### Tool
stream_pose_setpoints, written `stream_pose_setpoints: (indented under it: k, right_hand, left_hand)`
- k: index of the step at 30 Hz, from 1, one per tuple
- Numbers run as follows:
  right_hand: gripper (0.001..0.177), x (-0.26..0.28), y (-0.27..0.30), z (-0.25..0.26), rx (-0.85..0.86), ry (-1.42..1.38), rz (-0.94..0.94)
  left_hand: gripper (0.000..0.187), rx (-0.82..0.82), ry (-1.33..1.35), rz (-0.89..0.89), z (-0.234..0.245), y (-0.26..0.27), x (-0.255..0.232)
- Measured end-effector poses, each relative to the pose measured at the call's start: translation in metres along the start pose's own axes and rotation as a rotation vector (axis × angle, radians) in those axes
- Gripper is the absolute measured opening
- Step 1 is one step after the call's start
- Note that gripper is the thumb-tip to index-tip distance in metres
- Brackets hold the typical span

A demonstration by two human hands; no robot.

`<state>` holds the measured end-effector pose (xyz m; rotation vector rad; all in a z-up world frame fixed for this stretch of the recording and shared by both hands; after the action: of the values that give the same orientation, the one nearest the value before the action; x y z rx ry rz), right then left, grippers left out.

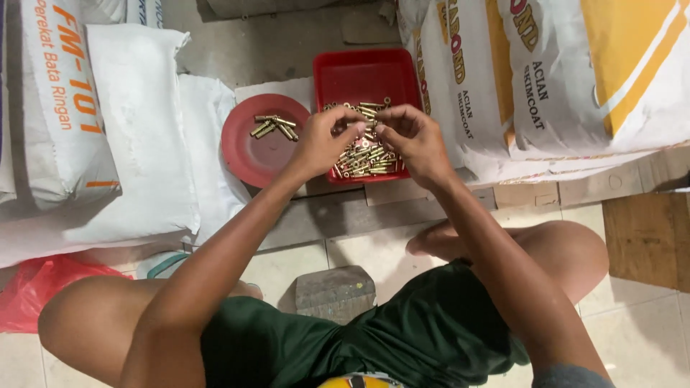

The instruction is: Assembling brass bolts and nuts by hand in a storage area.

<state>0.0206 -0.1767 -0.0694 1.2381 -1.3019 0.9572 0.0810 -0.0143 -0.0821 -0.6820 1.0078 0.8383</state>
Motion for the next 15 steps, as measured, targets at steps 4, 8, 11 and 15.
stream_pose_setpoints:
  k: [4, 8, 11, 15]
  right_hand:
    - [0.024, 0.007, -0.001, -0.01, 0.03, -0.065, -0.051]
    - [0.015, 0.003, -0.003, -0.012, 0.045, -0.023, -0.052]
    - [0.015, 0.022, 0.004, -0.02, 0.075, -0.019, 0.005]
    - [0.02, 0.04, 0.007, -0.028, 0.088, -0.032, 0.017]
  left_hand:
    - [0.016, -0.013, 0.08, 0.022, 0.006, 0.005, -0.011]
    - [0.016, -0.034, 0.073, 0.003, 0.014, 0.009, -0.016]
    - [0.016, -0.034, 0.112, 0.011, 0.015, 0.012, -0.015]
    - [0.016, -0.021, 0.148, 0.007, 0.021, 0.013, -0.023]
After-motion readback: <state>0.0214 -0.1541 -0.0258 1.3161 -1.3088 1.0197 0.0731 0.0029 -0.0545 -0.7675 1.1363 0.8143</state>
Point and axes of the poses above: each hand's wrist, its own y-axis away from the middle knuckle, its own z-axis out of the back of the hand, x = y × z, the point moved 8 cm from there along -y, towards the middle knuckle, and after that the axes turned 11 degrees about -y, right-handed, at the moved point
